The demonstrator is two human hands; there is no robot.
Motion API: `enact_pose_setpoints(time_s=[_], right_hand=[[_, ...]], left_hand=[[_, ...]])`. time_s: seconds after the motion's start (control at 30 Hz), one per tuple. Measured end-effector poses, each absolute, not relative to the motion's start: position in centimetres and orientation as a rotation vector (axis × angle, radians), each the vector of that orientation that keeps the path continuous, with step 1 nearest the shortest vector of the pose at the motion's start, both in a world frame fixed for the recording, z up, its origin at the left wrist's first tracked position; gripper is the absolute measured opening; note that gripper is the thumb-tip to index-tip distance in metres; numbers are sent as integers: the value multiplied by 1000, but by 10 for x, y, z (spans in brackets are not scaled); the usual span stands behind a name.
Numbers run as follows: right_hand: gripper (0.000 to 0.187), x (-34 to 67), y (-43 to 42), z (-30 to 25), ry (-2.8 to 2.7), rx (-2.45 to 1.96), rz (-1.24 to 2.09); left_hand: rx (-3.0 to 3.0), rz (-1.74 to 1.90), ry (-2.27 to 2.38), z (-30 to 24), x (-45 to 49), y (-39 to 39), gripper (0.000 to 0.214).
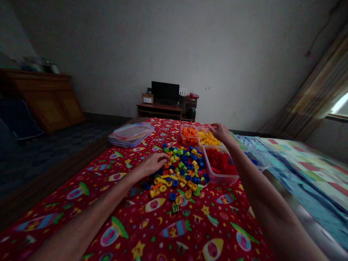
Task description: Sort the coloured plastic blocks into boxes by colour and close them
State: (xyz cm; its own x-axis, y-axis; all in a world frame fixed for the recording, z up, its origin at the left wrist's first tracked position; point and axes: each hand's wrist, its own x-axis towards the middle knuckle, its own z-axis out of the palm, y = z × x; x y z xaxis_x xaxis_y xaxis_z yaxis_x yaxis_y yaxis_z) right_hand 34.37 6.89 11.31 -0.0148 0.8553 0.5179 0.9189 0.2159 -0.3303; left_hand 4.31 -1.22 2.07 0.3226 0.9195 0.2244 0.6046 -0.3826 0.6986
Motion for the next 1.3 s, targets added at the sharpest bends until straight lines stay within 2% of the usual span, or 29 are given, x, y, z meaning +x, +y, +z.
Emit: enact_pose_setpoints(time_s=[0.23, 0.4, 0.6, 0.73, 1.07, 1.17, 1.3], right_hand=[[25, 282, -5, 78, -2301, -1146, 189], [19, 261, -27, 64, -2519, -1137, 81], [15, 265, -27, 63, -2555, -1148, 89], [17, 268, -25, 59, -2576, -1151, 57], [24, 256, -45, 68, -2620, -1182, 28], [20, 247, -53, 60, -2750, -1164, 7], [26, 241, -55, 43, -2826, -1150, -122]], left_hand=[[2296, 950, 1504, 11, 37, -5, 27], [2258, 822, 1395, -4, 32, 0, 26], [2213, 842, 1362, -3, 38, -5, 24], [2289, 839, 1311, 1, 43, -10, 13], [2331, 881, 1360, 1, 55, -16, 3], [2241, 879, 1378, 4, 56, -15, 8], [2117, 912, 1341, 12, 50, -12, 14]])
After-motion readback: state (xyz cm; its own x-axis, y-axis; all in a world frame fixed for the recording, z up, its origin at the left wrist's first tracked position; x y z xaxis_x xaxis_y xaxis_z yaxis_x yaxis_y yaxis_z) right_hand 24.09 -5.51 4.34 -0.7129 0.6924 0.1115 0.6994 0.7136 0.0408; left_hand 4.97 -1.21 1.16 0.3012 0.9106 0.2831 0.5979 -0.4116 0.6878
